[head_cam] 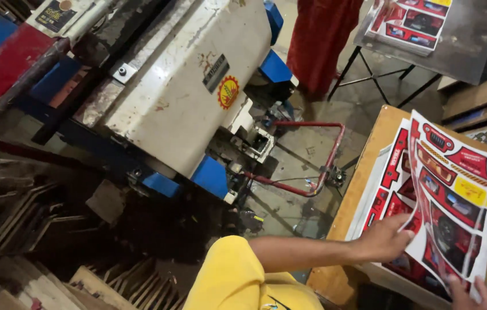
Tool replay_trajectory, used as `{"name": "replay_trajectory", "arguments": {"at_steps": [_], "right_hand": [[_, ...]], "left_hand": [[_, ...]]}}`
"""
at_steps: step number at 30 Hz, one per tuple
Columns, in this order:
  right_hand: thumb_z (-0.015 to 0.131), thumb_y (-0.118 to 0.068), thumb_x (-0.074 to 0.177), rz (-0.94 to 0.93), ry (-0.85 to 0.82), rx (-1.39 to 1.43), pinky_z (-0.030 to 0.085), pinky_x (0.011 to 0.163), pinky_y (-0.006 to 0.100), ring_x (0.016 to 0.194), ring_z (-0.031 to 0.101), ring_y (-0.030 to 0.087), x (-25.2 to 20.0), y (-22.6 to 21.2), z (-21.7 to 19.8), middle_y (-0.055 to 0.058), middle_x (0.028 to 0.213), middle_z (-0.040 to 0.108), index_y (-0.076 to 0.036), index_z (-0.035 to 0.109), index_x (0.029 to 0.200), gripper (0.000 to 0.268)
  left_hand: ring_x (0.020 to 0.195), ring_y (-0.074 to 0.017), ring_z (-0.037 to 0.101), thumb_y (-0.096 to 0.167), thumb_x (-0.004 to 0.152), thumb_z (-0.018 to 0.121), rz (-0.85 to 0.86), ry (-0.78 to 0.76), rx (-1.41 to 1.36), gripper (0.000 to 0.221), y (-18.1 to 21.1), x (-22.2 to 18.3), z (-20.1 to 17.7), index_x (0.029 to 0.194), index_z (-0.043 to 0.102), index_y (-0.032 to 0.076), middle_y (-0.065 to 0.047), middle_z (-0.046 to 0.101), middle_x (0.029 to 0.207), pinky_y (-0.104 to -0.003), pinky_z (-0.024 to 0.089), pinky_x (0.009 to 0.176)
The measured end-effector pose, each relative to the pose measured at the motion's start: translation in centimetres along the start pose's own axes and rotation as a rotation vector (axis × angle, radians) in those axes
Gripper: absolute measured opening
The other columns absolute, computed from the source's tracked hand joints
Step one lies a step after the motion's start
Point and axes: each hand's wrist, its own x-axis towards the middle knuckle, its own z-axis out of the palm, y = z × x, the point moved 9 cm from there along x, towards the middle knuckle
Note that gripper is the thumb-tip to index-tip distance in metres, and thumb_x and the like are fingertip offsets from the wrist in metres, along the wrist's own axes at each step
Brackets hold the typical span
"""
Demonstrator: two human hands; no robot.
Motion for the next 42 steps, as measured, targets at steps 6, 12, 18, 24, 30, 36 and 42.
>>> {"name": "replay_trajectory", "arguments": {"at_steps": [6,12,18,24,30,36,42], "right_hand": [[0.057,-0.037,0.109,0.774,-0.461,0.687,0.049,0.047,0.047,0.055,0.058,0.027,-7.6,5.3,9.9,0.011,0.079,0.060,-0.024,0.060,0.129,0.024],[0.047,-0.037,0.110,0.999,-0.124,1.367,0.060,0.096,0.042,0.109,0.074,0.023,-2.6,-28.1,22.7,0.007,0.126,0.073,-0.011,0.062,0.135,0.038],[0.052,-0.004,0.102,0.439,-0.295,0.975,0.052,0.093,0.033,0.116,0.066,0.019,4.8,-48.9,31.7,0.004,0.147,0.063,-0.003,0.050,0.152,0.051],[0.071,-0.018,0.092,0.038,-0.361,0.049,0.053,0.085,0.039,0.090,0.065,0.026,7.0,-53.6,47.7,0.020,0.103,0.072,-0.007,0.059,0.146,0.057],[0.078,-0.021,0.081,0.127,-0.386,-0.045,0.056,0.081,0.037,0.080,0.069,0.023,4.2,-54.2,53.8,0.013,0.090,0.072,-0.014,0.061,0.145,0.066],[0.074,-0.015,0.082,-0.140,-0.381,0.019,0.056,0.077,0.039,0.082,0.070,0.026,3.5,-60.5,47.1,0.010,0.104,0.073,-0.013,0.065,0.137,0.055],[0.068,-0.010,0.089,-0.375,-0.075,-0.164,0.055,0.096,0.041,0.111,0.068,0.032,3.6,-54.6,28.4,0.010,0.121,0.071,-0.015,0.071,0.126,0.037]], "left_hand": [[0.086,-0.0146,0.062,0.013,0.107,0.056,-0.084,-0.153,-0.381,0.032,-1.4,0.5,-6.2,0.137,0.060,0.003,-0.009,0.066,0.103,-0.032,0.055,0.072],[0.078,-0.0135,0.069,0.014,0.101,0.061,-0.140,0.078,-0.381,0.023,0.2,-2.7,-24.3,0.118,0.068,-0.001,-0.007,0.070,0.094,-0.029,0.061,0.063],[0.058,-0.0167,0.069,0.027,0.102,0.061,-0.277,0.541,-0.405,0.032,-11.7,-4.2,-45.0,0.089,0.070,-0.001,-0.006,0.067,0.073,-0.029,0.058,0.046],[0.082,-0.0362,0.073,0.031,0.087,0.072,-0.469,0.891,0.486,0.027,-19.3,-3.0,-62.9,0.085,0.080,0.005,-0.020,0.075,0.084,-0.047,0.057,0.077],[0.090,-0.0357,0.076,0.025,0.082,0.069,-0.757,0.930,0.392,0.022,-20.7,-4.8,-69.9,0.089,0.079,0.008,-0.019,0.078,0.091,-0.048,0.059,0.083],[0.085,-0.0395,0.076,0.034,0.069,0.087,-0.822,0.920,0.532,0.044,-25.4,-8.7,-74.6,0.086,0.074,-0.004,-0.026,0.075,0.089,-0.047,0.061,0.080],[0.059,-0.0160,0.068,0.022,0.089,0.071,-0.260,0.949,0.170,0.029,-4.3,-11.0,-63.9,0.104,0.074,-0.002,-0.009,0.075,0.083,-0.030,0.054,0.053]]}}
